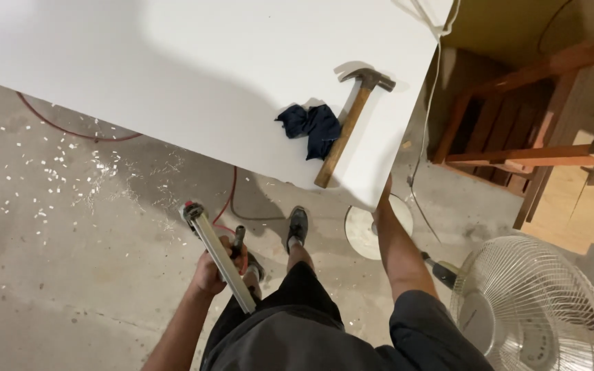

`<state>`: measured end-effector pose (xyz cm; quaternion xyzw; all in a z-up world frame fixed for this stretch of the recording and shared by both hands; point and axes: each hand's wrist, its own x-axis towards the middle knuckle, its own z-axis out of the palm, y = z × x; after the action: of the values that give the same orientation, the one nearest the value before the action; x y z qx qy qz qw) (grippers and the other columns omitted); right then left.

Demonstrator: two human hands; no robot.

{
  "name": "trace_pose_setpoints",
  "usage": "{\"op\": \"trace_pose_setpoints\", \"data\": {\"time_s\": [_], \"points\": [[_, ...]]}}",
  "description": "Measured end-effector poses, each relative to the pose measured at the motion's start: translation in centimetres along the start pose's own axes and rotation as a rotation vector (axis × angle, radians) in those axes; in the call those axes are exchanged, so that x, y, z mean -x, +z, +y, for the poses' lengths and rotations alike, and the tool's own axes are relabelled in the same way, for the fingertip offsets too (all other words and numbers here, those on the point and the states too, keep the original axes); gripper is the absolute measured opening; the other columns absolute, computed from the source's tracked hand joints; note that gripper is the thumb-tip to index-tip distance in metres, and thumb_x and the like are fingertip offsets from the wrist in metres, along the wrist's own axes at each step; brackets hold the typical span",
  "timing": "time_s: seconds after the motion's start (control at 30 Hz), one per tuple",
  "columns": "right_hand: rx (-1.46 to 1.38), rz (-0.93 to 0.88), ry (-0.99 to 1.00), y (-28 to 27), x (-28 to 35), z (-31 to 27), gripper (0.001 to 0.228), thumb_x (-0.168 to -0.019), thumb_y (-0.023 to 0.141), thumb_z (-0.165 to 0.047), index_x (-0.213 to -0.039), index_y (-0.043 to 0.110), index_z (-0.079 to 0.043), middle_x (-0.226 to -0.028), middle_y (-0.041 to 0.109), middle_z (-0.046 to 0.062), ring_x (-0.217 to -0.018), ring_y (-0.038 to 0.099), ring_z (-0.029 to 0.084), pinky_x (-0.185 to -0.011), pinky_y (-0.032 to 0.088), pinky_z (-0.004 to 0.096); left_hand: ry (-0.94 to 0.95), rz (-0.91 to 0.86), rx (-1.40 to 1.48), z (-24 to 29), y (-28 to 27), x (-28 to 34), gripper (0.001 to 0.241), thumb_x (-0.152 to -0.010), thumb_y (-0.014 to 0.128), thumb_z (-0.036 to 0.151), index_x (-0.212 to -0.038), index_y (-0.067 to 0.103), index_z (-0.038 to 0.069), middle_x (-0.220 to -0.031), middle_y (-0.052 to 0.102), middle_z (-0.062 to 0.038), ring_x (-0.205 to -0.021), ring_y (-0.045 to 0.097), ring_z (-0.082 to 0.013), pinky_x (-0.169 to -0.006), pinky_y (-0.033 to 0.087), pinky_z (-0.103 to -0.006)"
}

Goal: Assemble wooden components using a nail gun and measure dimensions with a tape measure.

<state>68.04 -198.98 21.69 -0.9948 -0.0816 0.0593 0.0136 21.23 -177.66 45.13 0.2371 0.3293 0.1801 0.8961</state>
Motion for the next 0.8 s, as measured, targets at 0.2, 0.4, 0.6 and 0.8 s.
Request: {"op": "trace_pose_setpoints", "data": {"time_s": [0.2, 0.4, 0.6, 0.8], "points": [[0.000, 0.185, 0.122, 1.4, -0.3, 6.5, 0.056, -0.070, 0.075, -0.048, -0.110, 0.060, -0.012, -0.106, 0.060, 0.016, -0.098, 0.060, 0.039, -0.092, 0.043, 0.049, -0.079, 0.026, -0.027, 0.2, 1.0, 0.2, 0.012, -0.079, 0.057, 0.010, -0.077, 0.046, 0.012, -0.082, 0.065, -0.031, -0.054, 0.057, -0.0295, -0.041, 0.050, -0.0447], [-0.411, 0.511, 0.390, -6.8, -2.9, 7.8, 0.060, -0.053, 0.087, -0.046, -0.103, 0.060, -0.025, -0.101, 0.058, 0.004, -0.100, 0.064, 0.034, -0.091, 0.050, 0.041, -0.087, 0.015, 0.007, -0.5, -0.2, 0.4, 0.011, -0.077, 0.059, 0.010, -0.075, 0.048, 0.011, -0.083, 0.065, -0.032, -0.056, 0.057, -0.0325, -0.041, 0.047, -0.0449], [-0.450, 0.473, -0.551, -21.1, -0.4, -8.1, 0.070, -0.063, 0.097, -0.051, -0.097, 0.058, -0.005, -0.097, 0.060, 0.022, -0.100, 0.062, 0.045, -0.094, 0.046, 0.057, -0.070, -0.008, -0.012, -1.3, -1.3, 0.1, 0.009, -0.085, 0.060, 0.016, -0.081, 0.056, 0.009, -0.071, 0.064, -0.031, -0.050, 0.058, -0.0339, -0.041, 0.048, -0.0443], [-0.279, 0.181, -0.501, -22.9, 1.7, -10.7, 0.073, -0.071, 0.087, -0.063, -0.116, 0.056, -0.014, -0.116, 0.053, 0.014, -0.112, 0.054, 0.044, -0.091, 0.048, 0.062, -0.073, 0.066, 0.046, -0.8, -1.3, 1.7, 0.012, -0.085, 0.058, 0.020, -0.085, 0.062, 0.008, -0.071, 0.066, -0.025, -0.052, 0.059, -0.0269, -0.043, 0.050, -0.0391]]}}
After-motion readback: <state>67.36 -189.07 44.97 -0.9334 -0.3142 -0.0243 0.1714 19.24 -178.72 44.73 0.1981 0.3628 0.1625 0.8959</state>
